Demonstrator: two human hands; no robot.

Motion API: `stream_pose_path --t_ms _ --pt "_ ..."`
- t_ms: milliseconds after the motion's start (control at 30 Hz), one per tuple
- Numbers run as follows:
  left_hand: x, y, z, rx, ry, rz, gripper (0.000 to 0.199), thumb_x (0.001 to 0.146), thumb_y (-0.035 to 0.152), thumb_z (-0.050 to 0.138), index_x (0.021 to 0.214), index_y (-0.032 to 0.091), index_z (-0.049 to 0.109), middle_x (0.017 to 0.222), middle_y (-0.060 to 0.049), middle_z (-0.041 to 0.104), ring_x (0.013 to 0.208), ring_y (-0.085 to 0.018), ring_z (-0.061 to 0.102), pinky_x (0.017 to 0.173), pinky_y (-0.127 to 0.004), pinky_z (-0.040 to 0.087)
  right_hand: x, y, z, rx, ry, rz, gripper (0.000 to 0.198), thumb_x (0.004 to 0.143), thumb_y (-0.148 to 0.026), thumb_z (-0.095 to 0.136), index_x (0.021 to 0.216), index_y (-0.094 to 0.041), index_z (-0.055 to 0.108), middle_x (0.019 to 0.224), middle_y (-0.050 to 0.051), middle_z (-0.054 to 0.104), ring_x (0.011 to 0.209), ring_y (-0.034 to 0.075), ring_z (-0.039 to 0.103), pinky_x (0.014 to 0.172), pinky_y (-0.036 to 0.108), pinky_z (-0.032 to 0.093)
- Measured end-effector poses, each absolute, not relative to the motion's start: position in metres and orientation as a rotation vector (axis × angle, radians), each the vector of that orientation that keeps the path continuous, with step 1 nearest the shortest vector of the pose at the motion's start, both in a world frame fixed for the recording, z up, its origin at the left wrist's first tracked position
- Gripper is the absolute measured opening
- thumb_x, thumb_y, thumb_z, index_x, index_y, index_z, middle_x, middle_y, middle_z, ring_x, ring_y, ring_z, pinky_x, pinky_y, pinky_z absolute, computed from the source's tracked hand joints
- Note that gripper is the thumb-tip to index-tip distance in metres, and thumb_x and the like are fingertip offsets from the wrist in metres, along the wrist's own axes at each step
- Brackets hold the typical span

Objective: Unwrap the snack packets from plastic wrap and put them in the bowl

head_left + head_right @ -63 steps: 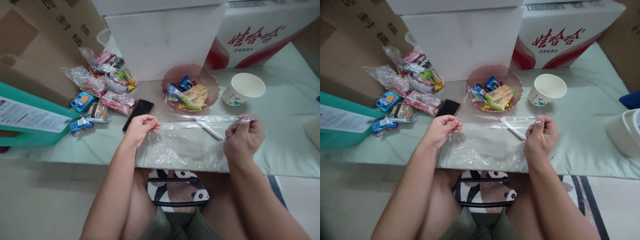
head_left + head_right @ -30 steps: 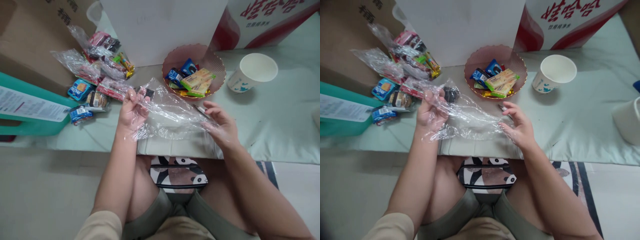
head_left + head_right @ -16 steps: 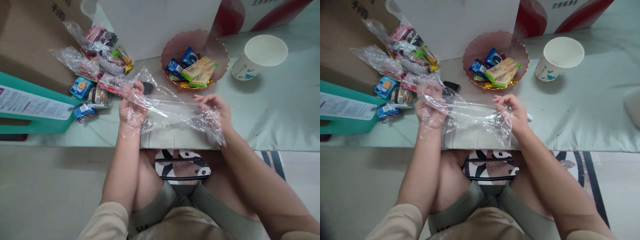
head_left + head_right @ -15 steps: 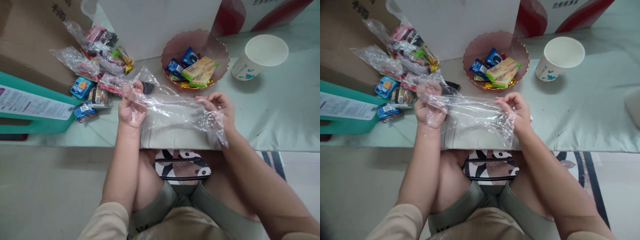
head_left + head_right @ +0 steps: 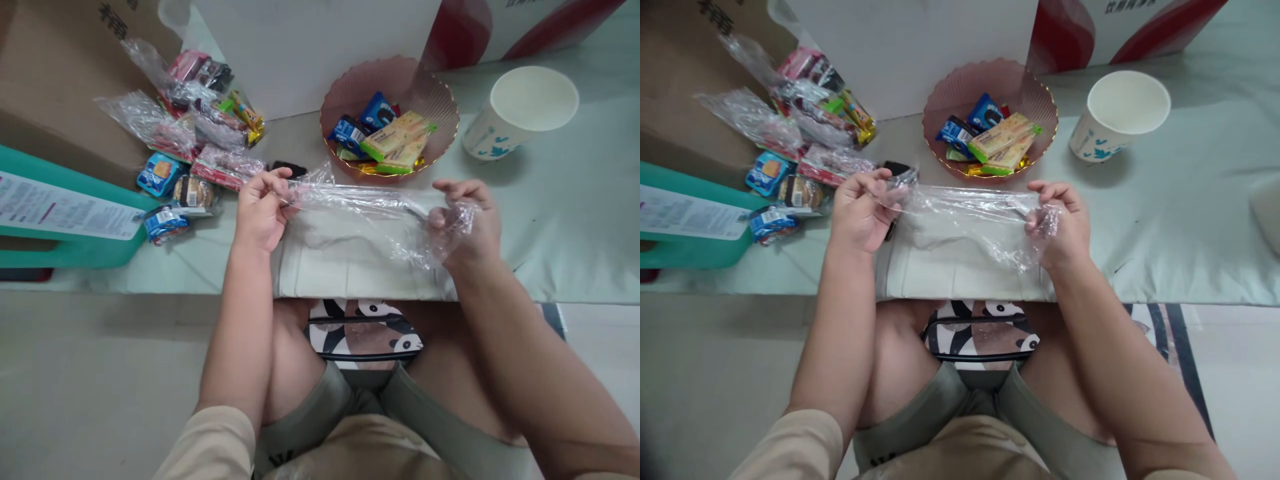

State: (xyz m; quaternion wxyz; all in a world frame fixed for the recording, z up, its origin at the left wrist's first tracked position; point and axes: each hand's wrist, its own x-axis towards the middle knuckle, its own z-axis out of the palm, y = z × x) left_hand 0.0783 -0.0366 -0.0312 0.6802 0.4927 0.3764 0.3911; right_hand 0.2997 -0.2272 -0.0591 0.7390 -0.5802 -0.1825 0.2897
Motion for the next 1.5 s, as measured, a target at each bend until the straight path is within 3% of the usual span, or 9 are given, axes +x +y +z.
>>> stream_pose_path --t_ms 133,300,433,533,667,900,1100,1233,1500 --pt "0.077 -0.032 -0.038 1.102 0.846 0.846 0.032 0.077 0.02 0.083 0.067 0.019 0.052 0.099 0.003 0.073 0.054 -0.005 0.066 0.038 -0.013 0.044 0.307 -0.231 -0.072 -1.298 -0.585 0.626 0.036 0.068 -0.033 0.082 0.092 -0.026 0.056 0.119 -0.001 0.065 0.067 0.009 0.065 0.043 0.019 0.042" --pt "0.078 -0.026 -0.043 1.083 0.907 0.857 0.026 0.081 0.014 0.076 0.07 0.02 0.054 0.098 0.004 0.074 0.053 -0.003 0.065 0.037 -0.012 0.043 0.31 -0.242 -0.081 -1.388 -1.15 0.314 0.059 0.068 -0.043 0.091 0.118 -0.033 0.061 0.132 0.005 0.058 0.104 0.022 0.07 0.083 0.039 0.063" --pt "0.08 -0.026 -0.044 1.056 0.942 0.851 0.024 0.081 0.012 0.074 0.07 0.02 0.055 0.1 0.005 0.074 0.053 -0.003 0.065 0.037 -0.013 0.042 0.303 -0.242 -0.072 -1.475 -1.254 0.142 0.036 0.074 -0.043 0.089 0.101 -0.029 0.07 0.122 0.008 0.065 0.112 0.027 0.069 0.093 0.046 0.061" --pt "0.08 -0.029 -0.041 1.08 0.905 0.838 0.026 0.079 0.015 0.079 0.07 0.02 0.054 0.101 0.004 0.074 0.054 -0.003 0.066 0.036 -0.012 0.039 0.295 -0.238 -0.065 -1.424 -1.076 0.176 0.014 0.09 -0.038 0.076 0.089 -0.025 0.072 0.101 0.006 0.072 0.074 0.015 0.07 0.067 0.033 0.06" --pt "0.079 -0.035 -0.034 1.122 0.829 0.802 0.024 0.074 0.018 0.082 0.074 0.02 0.058 0.107 0.003 0.075 0.058 -0.004 0.068 0.038 -0.011 0.04 0.294 -0.234 -0.063 -1.255 -0.659 0.336 0.021 0.084 -0.039 0.082 0.087 -0.023 0.07 0.09 0.002 0.075 0.042 0.004 0.047 0.035 0.02 0.033" --pt "0.079 -0.044 -0.024 1.163 0.769 0.385 0.036 0.076 0.02 0.076 0.111 0.023 0.07 0.126 -0.004 0.074 0.071 -0.01 0.076 0.046 -0.013 0.05 0.299 -0.232 -0.056 -1.127 -0.436 0.678 0.039 0.067 -0.039 0.092 0.074 -0.021 0.059 0.099 0.0 0.078 0.032 -0.002 0.027 0.027 0.017 0.014" --pt "0.078 -0.043 -0.02 1.189 0.804 0.236 0.027 0.086 0.033 0.069 0.111 0.024 0.067 0.077 0.001 0.074 0.053 -0.014 0.072 0.04 -0.016 0.048 0.3 -0.23 -0.055 -1.185 -0.297 0.73 0.036 0.061 -0.03 0.09 0.071 -0.021 0.056 0.084 -0.001 0.074 0.037 0.001 0.038 0.029 0.015 0.024" --pt "0.073 -0.042 -0.018 1.239 0.725 0.111 0.025 0.086 0.036 0.07 0.106 0.022 0.067 0.059 0.003 0.069 0.042 -0.014 0.066 0.034 -0.016 0.041 0.303 -0.232 -0.057 -1.161 -0.312 0.752 0.032 0.067 -0.027 0.086 0.072 -0.021 0.055 0.084 -0.001 0.072 0.038 0.001 0.037 0.03 0.014 0.023" --pt "0.071 -0.044 -0.018 1.278 0.58 0.36 0.017 0.072 0.028 0.083 0.073 0.016 0.071 0.068 -0.001 0.072 0.047 -0.011 0.066 0.042 -0.018 0.05 0.306 -0.23 -0.052 -1.086 -0.222 0.683 0.034 0.055 -0.019 0.084 0.066 -0.018 0.052 0.093 -0.002 0.072 0.041 0.0 0.039 0.034 0.015 0.026"
